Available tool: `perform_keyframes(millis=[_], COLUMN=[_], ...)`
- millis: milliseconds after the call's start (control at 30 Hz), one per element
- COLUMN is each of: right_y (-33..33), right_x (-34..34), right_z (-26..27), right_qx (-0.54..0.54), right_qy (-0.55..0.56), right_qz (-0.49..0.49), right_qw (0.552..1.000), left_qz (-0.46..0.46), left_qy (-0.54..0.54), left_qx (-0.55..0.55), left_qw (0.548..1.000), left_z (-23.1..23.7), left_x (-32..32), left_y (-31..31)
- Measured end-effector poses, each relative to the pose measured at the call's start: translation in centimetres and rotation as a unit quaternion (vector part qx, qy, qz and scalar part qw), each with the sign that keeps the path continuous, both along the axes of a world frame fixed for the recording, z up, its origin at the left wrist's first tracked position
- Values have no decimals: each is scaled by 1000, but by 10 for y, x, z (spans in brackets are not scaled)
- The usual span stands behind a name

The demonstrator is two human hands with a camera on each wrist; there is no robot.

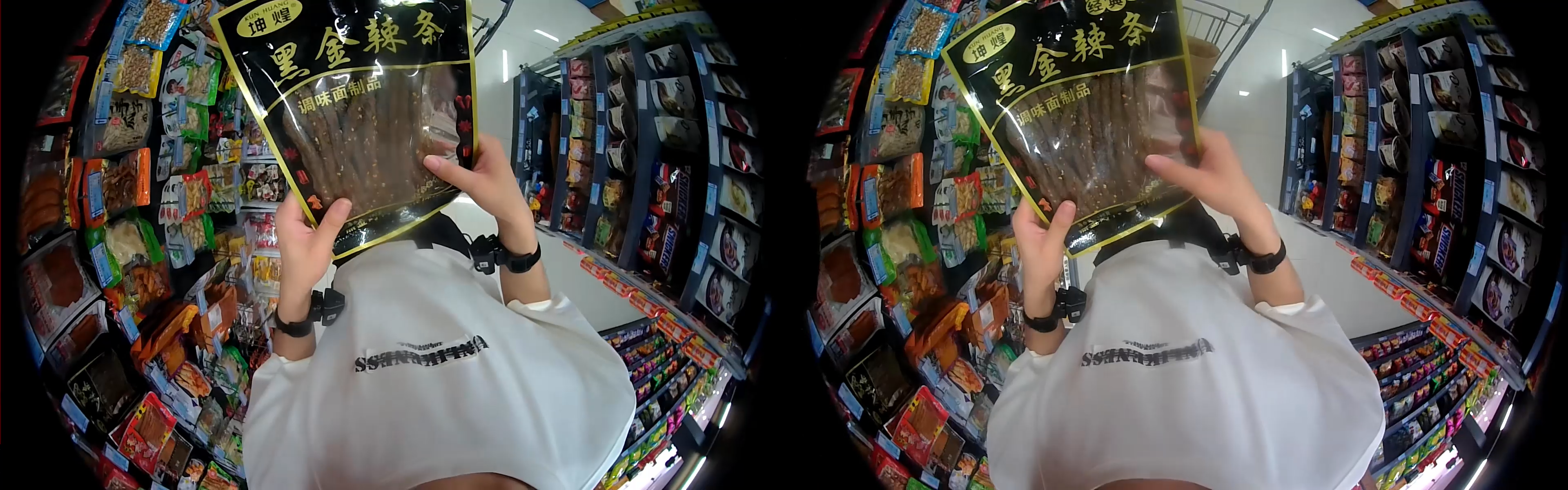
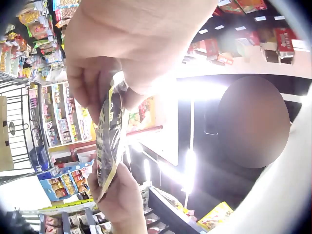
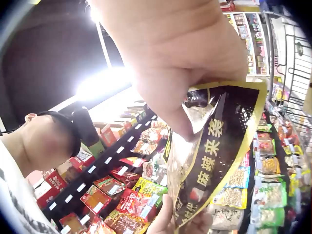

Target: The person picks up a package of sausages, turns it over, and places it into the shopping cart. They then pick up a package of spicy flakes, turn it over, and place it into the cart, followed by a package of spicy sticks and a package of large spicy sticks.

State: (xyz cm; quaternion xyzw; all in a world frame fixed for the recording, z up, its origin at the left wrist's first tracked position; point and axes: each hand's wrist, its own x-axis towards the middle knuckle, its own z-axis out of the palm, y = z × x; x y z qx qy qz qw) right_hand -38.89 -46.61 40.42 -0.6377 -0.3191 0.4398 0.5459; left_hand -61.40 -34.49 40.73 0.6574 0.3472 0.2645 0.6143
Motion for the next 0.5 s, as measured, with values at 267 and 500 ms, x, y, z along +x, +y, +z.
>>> perform_keyframes(millis=[267,500], right_y=[6,16], right_x=[5,-18], right_z=[5,10], right_qx=[49,52], right_qy=[11,5], right_qz=[40,22], right_qw=[998,998], left_qz=[7,26], left_qy=[7,-15], left_qx=[73,19], left_qw=[997,999], left_z=[5,9], left_x=[-3,-21], left_y=[-1,11])
